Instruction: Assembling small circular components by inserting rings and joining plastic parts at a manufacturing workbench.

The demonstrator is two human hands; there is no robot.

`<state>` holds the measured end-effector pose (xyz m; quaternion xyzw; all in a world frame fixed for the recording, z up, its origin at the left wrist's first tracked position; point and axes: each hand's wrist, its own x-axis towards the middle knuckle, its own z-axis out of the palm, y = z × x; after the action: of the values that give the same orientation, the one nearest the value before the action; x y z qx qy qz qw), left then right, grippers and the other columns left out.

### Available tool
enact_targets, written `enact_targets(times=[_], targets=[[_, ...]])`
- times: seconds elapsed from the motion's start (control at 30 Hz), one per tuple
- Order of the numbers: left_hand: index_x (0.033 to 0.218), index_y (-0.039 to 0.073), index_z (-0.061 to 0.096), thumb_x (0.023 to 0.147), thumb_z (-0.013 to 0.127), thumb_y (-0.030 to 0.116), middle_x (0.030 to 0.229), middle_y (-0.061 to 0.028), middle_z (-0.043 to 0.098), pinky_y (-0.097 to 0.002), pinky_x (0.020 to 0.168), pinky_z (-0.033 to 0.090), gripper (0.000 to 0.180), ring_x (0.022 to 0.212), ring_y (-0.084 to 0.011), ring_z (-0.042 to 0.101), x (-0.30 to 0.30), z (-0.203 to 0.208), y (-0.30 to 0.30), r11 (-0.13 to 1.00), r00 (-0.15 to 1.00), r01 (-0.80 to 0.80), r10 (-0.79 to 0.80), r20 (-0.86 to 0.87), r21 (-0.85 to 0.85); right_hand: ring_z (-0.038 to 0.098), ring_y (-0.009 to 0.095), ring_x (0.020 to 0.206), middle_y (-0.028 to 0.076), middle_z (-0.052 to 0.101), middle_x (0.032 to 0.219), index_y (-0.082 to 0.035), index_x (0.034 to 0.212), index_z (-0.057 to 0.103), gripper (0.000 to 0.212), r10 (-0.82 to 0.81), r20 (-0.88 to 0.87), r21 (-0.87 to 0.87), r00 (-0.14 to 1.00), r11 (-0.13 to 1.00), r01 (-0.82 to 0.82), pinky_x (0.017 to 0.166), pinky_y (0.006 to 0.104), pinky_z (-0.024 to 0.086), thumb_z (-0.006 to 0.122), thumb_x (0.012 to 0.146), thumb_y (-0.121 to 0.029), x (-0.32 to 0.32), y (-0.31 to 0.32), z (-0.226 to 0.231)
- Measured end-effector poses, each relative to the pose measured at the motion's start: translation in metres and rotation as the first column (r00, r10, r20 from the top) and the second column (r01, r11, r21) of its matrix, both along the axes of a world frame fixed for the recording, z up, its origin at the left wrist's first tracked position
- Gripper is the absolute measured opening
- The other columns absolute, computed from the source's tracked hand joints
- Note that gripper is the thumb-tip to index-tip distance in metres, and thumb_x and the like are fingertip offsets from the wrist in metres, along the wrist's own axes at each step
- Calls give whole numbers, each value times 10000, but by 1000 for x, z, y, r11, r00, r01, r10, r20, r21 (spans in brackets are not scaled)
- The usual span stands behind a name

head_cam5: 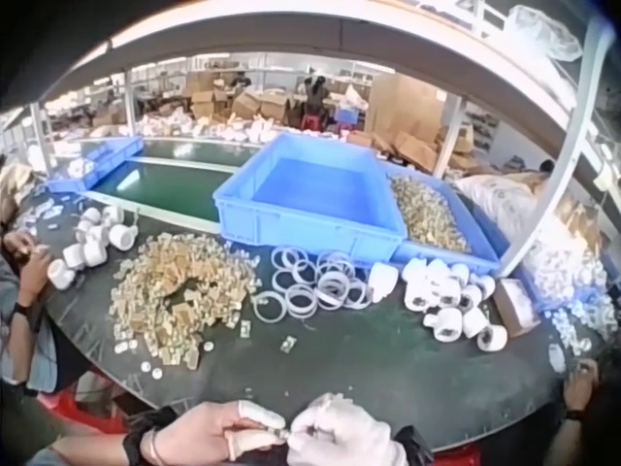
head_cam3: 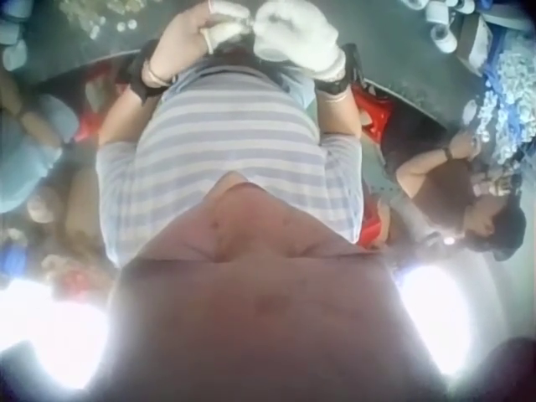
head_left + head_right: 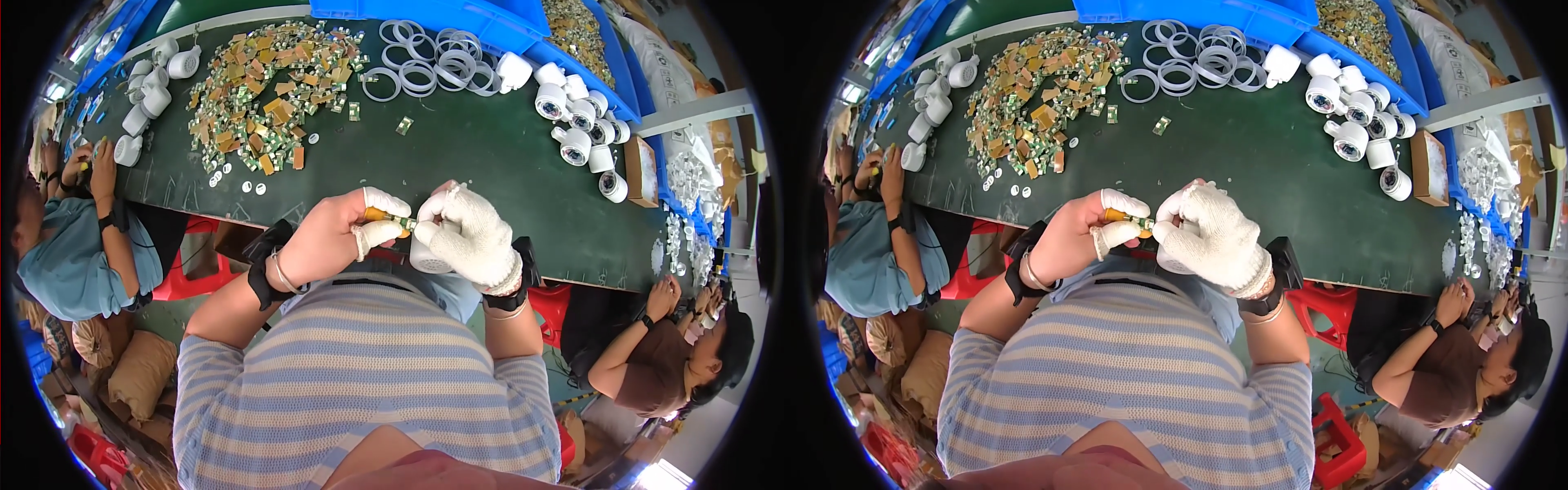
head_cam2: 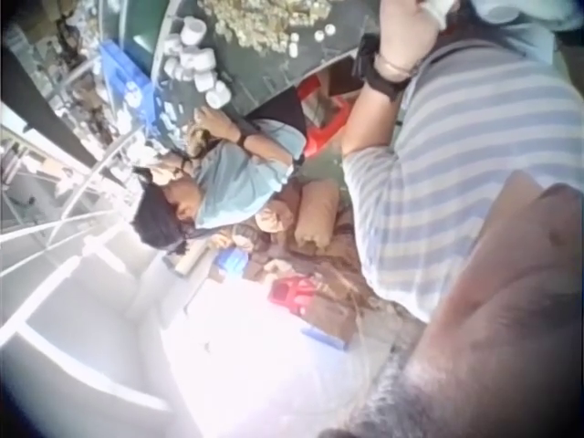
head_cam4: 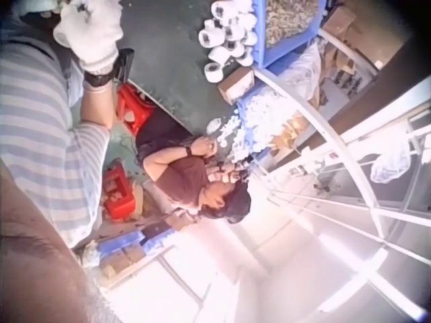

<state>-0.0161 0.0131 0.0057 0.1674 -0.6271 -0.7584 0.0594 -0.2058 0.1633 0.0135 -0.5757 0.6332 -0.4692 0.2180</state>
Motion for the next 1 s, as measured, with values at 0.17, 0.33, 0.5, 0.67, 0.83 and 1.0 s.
enact_targets(times=[0.17, 0.33, 0.5, 0.67, 0.83, 1.0], targets=[[1279, -2, 627, 996, 685, 8, 1150, -64, 703, -294, 933, 567, 289, 1042, -135, 697, 1, 3, 5, 998, 998, 6, -1, 65, -69, 608, 221, 769, 57, 595, 792, -54, 888, 683, 139, -24, -52, -31, 998, 999, 22, 698, 343, 475, 761, 785, -2, 4, 0, 4], [1276, 10, 629, 993, 703, 31, 1166, -60, 690, -292, 932, 566, 293, 1054, -134, 695, 3, 8, 3, 998, 992, 2, 6, 129, -65, 625, 232, 787, 59, 596, 778, -56, 867, 681, 147, -16, -69, -38, 997, 999, 13, 705, 347, 479, 764, 760, 1, 3, 3, 12], [1276, 16, 627, 1000, 697, 39, 1162, -52, 685, -287, 923, 568, 285, 1047, -136, 694, 5, 3, 6, 992, 994, 8, 6, 113, -127, 631, 244, 778, 59, 596, 772, -61, 867, 684, 153, 4, -74, -42, 997, 999, -8, 705, 354, 485, 767, 751, -6, 3, 3, 12], [1289, 8, 623, 999, 703, 47, 1151, -57, 700, -288, 923, 569, 304, 1061, -136, 696, 4, 5, 8, 991, 983, 17, 7, 186, -130, 602, 247, 701, 51, 605, 718, -85, 839, 667, 160, -41, -83, -79, 996, 996, 34, 739, 392, 458, 797, 762, -35, 8, 3, 12], [1307, -3, 617, 998, 702, 47, 1154, -76, 725, -287, 931, 561, 324, 1077, -134, 695, 5, 9, 4, 983, 993, 82, -66, 102, -164, 606, 251, 701, 54, 612, 723, -90, 840, 673, 154, -11, -105, -70, 994, 998, 4, 714, 387, 456, 794, 767, -32, 5, 3, 8], [1283, -11, 627, 997, 701, 41, 1125, -69, 733, -279, 925, 553, 299, 1061, -126, 694, 6, 12, 2, 982, 993, 102, -90, 82, -159, 625, 227, 748, 55, 627, 790, -91, 851, 688, 160, 43, -70, 32, 997, 999, -41, 683, 348, 479, 792, 739, -44, 3, 4, 13]])
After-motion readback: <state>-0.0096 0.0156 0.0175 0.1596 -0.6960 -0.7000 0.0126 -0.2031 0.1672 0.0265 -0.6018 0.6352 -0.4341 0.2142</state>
